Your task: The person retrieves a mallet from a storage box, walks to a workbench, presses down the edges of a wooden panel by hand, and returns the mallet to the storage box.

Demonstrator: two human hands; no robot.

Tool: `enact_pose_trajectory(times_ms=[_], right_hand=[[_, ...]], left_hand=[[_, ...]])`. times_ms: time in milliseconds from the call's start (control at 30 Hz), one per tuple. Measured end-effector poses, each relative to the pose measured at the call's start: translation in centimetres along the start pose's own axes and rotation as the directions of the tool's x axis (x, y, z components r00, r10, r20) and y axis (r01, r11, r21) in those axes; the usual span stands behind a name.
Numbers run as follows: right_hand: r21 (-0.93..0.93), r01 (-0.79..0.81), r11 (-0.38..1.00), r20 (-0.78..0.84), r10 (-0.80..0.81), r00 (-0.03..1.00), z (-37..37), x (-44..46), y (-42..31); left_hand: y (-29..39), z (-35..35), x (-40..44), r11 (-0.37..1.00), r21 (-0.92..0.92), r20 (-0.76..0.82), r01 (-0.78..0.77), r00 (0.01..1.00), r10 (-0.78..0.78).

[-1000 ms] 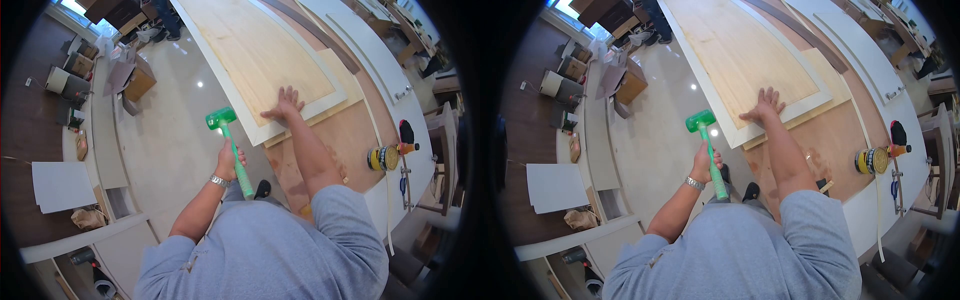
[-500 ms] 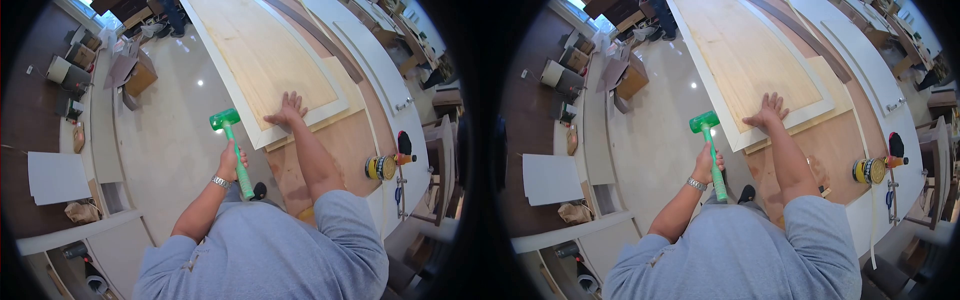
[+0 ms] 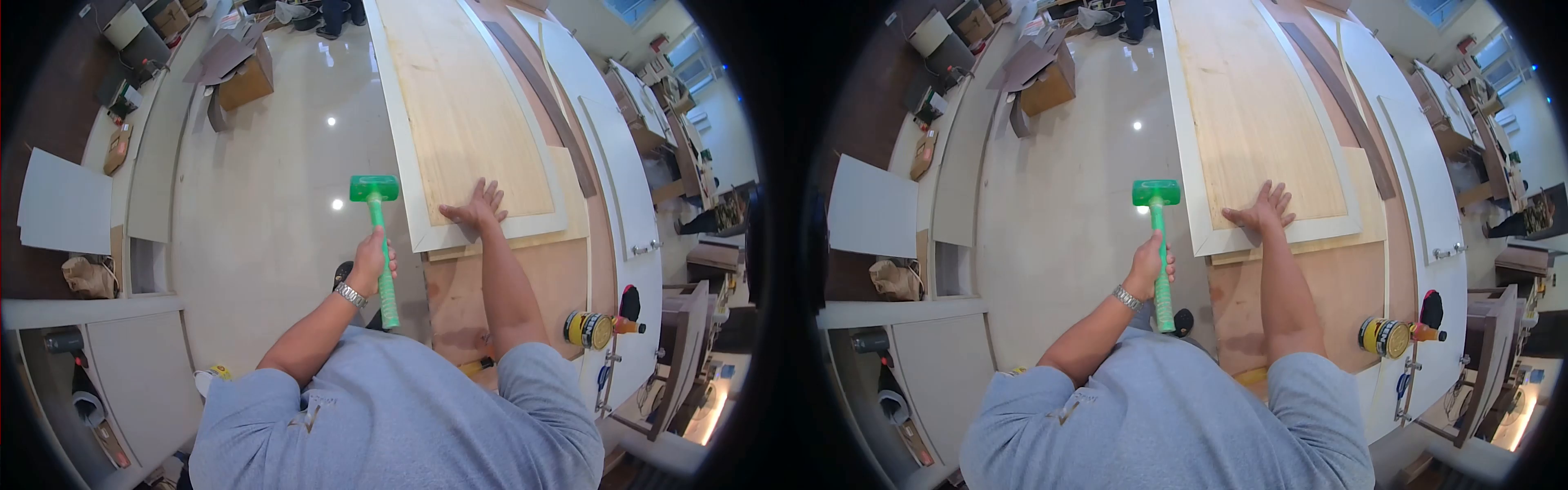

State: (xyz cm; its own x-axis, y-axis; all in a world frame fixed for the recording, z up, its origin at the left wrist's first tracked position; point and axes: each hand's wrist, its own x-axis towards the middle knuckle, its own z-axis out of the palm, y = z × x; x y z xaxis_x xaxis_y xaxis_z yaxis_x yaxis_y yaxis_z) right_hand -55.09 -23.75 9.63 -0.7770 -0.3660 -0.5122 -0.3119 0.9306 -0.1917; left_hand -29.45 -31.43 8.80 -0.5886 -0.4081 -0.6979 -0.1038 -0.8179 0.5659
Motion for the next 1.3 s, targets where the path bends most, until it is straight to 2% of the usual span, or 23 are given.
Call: enact_pose_trajectory(times_ms=[67,167,367,467,567,667,767,967,1067,1167,1300], right_hand=[[-0.007,-0.007,1.000,0.000,0.007,1.000,0.3,0.1,0.1],[-0.017,-0.006,1.000,0.007,0.007,1.000,0.1,0.1,0.0],[-0.007,-0.003,1.000,0.001,0.003,1.000,0.2,-0.2,0.0],[-0.009,0.000,1.000,0.006,0.000,1.000,0.0,0.0,0.0],[-0.005,0.015,1.000,-0.004,-0.015,1.000,0.2,-0.2,0.2],[-0.013,-0.003,1.000,0.003,0.003,1.000,0.0,-0.3,0.0],[-0.004,-0.008,1.000,0.007,0.008,1.000,-0.2,-0.4,-0.1],[0.034,0.001,0.999,-0.007,0.000,1.000,-0.2,-0.5,0.1],[0.027,0.007,1.000,0.004,-0.007,1.000,-0.4,-0.6,0.0],[0.039,0.007,0.999,0.006,-0.007,1.000,-0.7,-1.0,0.1],[0.022,-0.001,1.000,0.006,0.001,1.000,-0.5,-0.4,0.1]], left_hand=[[-0.5,0.4,-0.2,0.997,-0.081,-0.017,-0.011,1.000,0.009],[-0.2,0.1,0.3,1.000,0.000,0.033,0.010,0.999,-0.010],[0.0,-0.9,1.7,0.953,-0.298,0.026,0.057,0.998,-0.052],[-0.5,-1.5,1.2,0.963,-0.199,0.116,0.182,0.980,-0.162],[-0.7,-2.2,0.8,0.970,-0.214,0.038,0.119,0.993,-0.113],[-0.2,-2.4,2.0,0.946,-0.320,0.020,0.052,0.999,-0.048],[0.2,-1.3,1.3,0.978,-0.114,0.091,0.174,0.982,-0.164],[-0.3,-1.5,-0.5,0.979,-0.161,0.078,0.121,0.991,-0.110],[0.2,-3.3,-1.4,0.975,-0.043,0.153,0.220,0.965,-0.211],[-0.5,-3.8,-2.0,0.933,-0.249,0.178,0.261,0.959,-0.221],[-1.7,-1.0,-4.3,0.940,-0.223,0.110,0.259,0.965,-0.239]])
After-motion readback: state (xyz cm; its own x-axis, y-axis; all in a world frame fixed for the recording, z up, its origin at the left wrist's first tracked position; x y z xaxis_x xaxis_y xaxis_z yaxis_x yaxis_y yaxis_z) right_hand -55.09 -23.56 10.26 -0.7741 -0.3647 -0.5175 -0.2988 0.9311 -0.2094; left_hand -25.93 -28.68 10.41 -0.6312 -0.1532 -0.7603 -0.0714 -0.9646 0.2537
